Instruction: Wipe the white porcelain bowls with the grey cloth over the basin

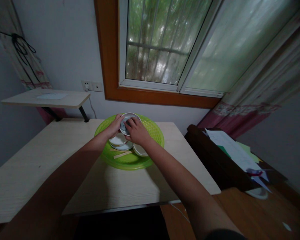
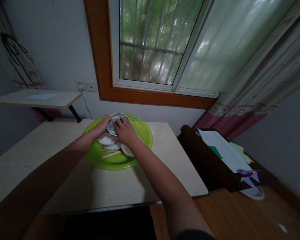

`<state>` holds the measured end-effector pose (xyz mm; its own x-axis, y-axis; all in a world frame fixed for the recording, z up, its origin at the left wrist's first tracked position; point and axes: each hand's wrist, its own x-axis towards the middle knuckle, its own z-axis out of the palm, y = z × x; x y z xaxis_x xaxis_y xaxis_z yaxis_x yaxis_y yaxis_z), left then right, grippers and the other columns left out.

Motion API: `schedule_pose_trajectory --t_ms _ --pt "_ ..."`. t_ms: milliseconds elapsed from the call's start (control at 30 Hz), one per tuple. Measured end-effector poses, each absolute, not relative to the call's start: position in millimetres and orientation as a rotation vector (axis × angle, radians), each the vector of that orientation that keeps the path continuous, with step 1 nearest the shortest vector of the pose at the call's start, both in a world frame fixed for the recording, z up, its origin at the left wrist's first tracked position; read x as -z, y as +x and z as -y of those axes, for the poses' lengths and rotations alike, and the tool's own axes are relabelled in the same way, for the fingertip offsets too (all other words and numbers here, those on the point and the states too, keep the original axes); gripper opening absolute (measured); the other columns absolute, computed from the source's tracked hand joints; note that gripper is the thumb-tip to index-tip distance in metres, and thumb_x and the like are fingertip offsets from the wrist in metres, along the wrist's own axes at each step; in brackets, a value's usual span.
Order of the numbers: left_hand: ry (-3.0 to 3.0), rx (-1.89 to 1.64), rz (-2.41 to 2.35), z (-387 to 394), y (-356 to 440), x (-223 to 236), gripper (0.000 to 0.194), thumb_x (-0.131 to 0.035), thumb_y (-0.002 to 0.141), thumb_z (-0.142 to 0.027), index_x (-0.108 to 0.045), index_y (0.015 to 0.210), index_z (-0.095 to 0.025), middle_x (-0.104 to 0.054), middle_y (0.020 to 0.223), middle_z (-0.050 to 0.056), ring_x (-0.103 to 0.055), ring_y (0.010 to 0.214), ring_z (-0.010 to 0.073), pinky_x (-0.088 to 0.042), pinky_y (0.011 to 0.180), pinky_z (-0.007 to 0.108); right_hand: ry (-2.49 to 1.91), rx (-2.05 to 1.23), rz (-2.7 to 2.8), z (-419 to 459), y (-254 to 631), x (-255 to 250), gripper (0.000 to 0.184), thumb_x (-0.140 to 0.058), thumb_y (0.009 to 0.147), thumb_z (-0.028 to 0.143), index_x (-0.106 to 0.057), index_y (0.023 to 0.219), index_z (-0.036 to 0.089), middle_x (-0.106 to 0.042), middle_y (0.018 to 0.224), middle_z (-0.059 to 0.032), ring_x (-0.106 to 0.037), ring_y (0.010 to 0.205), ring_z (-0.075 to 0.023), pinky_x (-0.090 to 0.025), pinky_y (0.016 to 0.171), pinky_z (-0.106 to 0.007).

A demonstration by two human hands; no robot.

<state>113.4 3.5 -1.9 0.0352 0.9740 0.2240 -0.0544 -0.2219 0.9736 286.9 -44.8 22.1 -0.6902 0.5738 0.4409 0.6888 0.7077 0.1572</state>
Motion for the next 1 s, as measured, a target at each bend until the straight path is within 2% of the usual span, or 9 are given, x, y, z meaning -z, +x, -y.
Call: schedule_pose_trajectory --t_ms 133,300,400,500,567,700,867,1000 --pt "1.352 -1.362 -1.073 -3 114 0 0.016 -0.049 0.091 -0.043 -0.049 0.094 -0.028 -0.061 0.086 0.001 -0.062 0.077 0.0183 -0.053 0.069 0.029 -1.145 0.453 2.514 48 285 -25 0.077 -0.078 0.084 0.046 -0.053 0.146 0.007 -0.058 0.134 -0.0221 -0.046 0.129 -0.0384 -0.038 0.114 -0.053" --pt "1.368 -1.363 -1.208 1 112 -4 0.024 -0.046 0.091 -0.048 -0.05 0.102 -0.027 -0.064 0.095 0.003 -0.065 0.086 0.0205 -0.053 0.073 0.032 -1.227 0.478 2.536 47 283 -28 0.05 -0.073 0.089 0.049 -0.066 0.119 0.008 -0.065 0.117 -0.0224 -0.053 0.115 -0.0367 -0.047 0.099 -0.049" --pt "1.371 -1.384 -1.214 0 110 -2 0.025 -0.046 0.091 -0.048 -0.051 0.104 -0.027 -0.064 0.096 0.004 -0.066 0.089 0.0213 -0.053 0.073 0.032 -1.175 0.455 2.593 46 282 -27 0.037 -0.067 0.095 0.044 -0.066 0.114 0.012 -0.068 0.111 -0.019 -0.057 0.11 -0.0338 -0.049 0.097 -0.046" --pt "1.398 -1.4 -1.223 -3 107 2 0.024 -0.046 0.092 -0.048 -0.051 0.103 -0.027 -0.063 0.096 0.004 -0.064 0.088 0.0209 -0.053 0.073 0.031 -1.032 0.393 2.676 44 283 -24 0.028 -0.06 0.1 0.033 -0.064 0.121 0.014 -0.068 0.115 -0.0152 -0.06 0.109 -0.0294 -0.05 0.096 -0.042" --pt "1.433 -1.418 -1.239 -5 105 4 0.024 -0.046 0.092 -0.049 -0.052 0.099 -0.027 -0.061 0.096 0.003 -0.063 0.088 0.0205 -0.052 0.076 0.031 -0.918 0.341 2.709 43 284 -20 0.033 -0.059 0.101 0.03 -0.06 0.129 0.014 -0.066 0.127 -0.0154 -0.06 0.115 -0.028 -0.05 0.1 -0.041" --pt "1.468 -1.38 -1.214 -6 104 7 0.024 -0.046 0.092 -0.05 -0.052 0.097 -0.027 -0.06 0.095 0.003 -0.062 0.089 0.0202 -0.053 0.077 0.031 -0.803 0.299 2.695 42 288 -16 0.052 -0.059 0.1 0.036 -0.052 0.145 0.01 -0.049 0.154 -0.0191 -0.052 0.133 -0.0306 -0.045 0.11 -0.043" --pt "1.532 -1.366 -1.172 -5 107 8 0.025 -0.046 0.094 -0.049 -0.055 0.096 -0.027 -0.062 0.098 0.004 -0.064 0.096 0.021 -0.054 0.084 0.032 -0.891 0.38 2.68 46 286 -19 0.052 -0.062 0.098 0.04 -0.058 0.14 0.01 -0.048 0.154 -0.0198 -0.05 0.129 -0.0346 -0.046 0.108 -0.048" --pt "1.539 -1.35 -1.125 -3 107 5 0.027 -0.049 0.093 -0.051 -0.055 0.098 -0.026 -0.064 0.1 0.005 -0.064 0.099 0.0217 -0.053 0.088 0.032 -1.014 0.473 2.622 49 283 -21 0.064 -0.066 0.094 0.051 -0.057 0.142 0.01 -0.048 0.154 -0.02 -0.047 0.126 -0.038 -0.042 0.107 -0.053"
